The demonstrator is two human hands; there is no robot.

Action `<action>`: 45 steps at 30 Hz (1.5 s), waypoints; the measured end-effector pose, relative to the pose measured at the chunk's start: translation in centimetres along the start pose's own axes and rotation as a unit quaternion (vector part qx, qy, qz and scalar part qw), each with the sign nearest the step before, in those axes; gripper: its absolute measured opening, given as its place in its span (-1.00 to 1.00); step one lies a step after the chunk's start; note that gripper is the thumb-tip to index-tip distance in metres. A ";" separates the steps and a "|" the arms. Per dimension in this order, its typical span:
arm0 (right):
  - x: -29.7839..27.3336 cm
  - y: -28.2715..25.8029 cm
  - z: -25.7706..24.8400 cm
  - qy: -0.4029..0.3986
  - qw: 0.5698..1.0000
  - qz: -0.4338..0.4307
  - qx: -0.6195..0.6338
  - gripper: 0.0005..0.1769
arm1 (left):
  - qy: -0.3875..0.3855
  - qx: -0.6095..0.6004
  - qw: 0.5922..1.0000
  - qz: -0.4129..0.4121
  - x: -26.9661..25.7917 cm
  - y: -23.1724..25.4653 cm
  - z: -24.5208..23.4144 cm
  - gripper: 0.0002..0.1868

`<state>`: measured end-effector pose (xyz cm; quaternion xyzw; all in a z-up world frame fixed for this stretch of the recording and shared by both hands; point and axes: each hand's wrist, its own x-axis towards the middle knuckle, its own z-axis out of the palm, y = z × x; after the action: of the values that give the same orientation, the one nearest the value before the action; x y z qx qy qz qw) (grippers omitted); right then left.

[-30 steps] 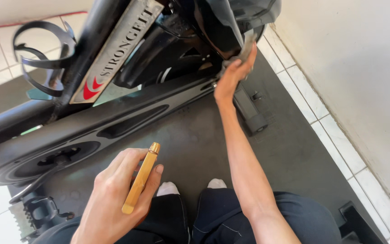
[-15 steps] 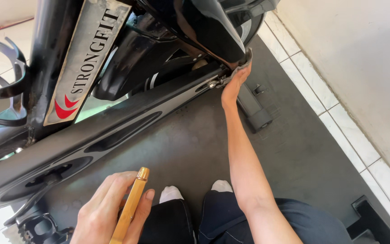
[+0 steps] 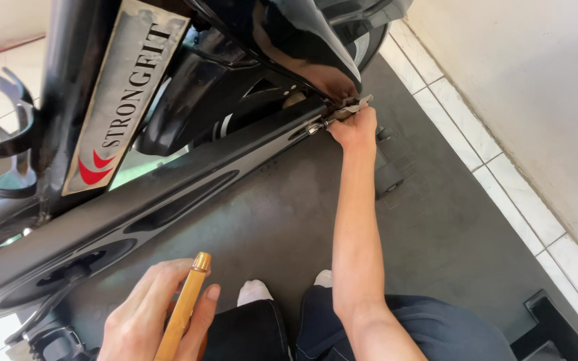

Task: The person cleans a stationary bike by spraying the frame and handlebars with a liquid from a bottle and wiping the surfaces with a cloth.

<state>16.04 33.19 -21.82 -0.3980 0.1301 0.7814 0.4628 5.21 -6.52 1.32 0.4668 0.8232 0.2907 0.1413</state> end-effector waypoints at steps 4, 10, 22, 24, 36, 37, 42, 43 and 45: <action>3.4 -0.2 -1.6 0.000 0.999 0.038 -0.003 -0.41 | 0.014 0.035 0.999 -0.005 -0.1 -1.8 1.0 -0.85; 8.4 -0.3 -5.2 0.034 0.998 0.002 -0.048 -0.53 | 0.036 0.018 0.999 0.002 0.1 -1.0 0.1 -0.88; -13.9 7.9 1.8 -0.051 0.721 -0.628 -0.287 -0.22 | 0.049 -0.040 0.981 0.184 -0.1 2.3 -3.6 -0.83; -13.4 9.2 1.1 -0.215 0.530 -0.755 -0.321 -0.53 | 0.046 -0.052 0.979 0.190 -0.2 2.8 -4.0 -0.84; -19.8 16.5 5.6 -0.086 0.301 -0.740 -0.595 -0.41 | 0.058 -0.043 0.980 0.184 -0.7 2.1 -3.6 -0.84; -20.4 17.1 6.3 -0.085 0.301 -0.738 -0.598 -0.41 | 0.055 -0.044 0.981 0.181 -0.8 1.9 -3.6 -0.84; -21.1 18.7 8.6 0.044 0.302 -0.708 -0.637 -0.40 | 0.063 -0.027 0.983 0.171 -1.1 1.1 -4.1 -0.85; -21.3 18.5 7.6 0.043 0.298 -0.706 -0.641 -0.40 | 0.061 -0.031 0.983 0.168 -1.2 1.0 -4.2 -0.85; -21.9 18.2 6.4 0.033 0.236 -0.740 -0.629 -0.41 | 0.067 -0.043 0.983 0.165 -1.2 0.9 -4.7 -0.84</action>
<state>3.40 13.50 -4.37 -0.5071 -0.7402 -0.0886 0.4325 4.13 -8.85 5.59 0.5691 0.7292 0.3758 0.0560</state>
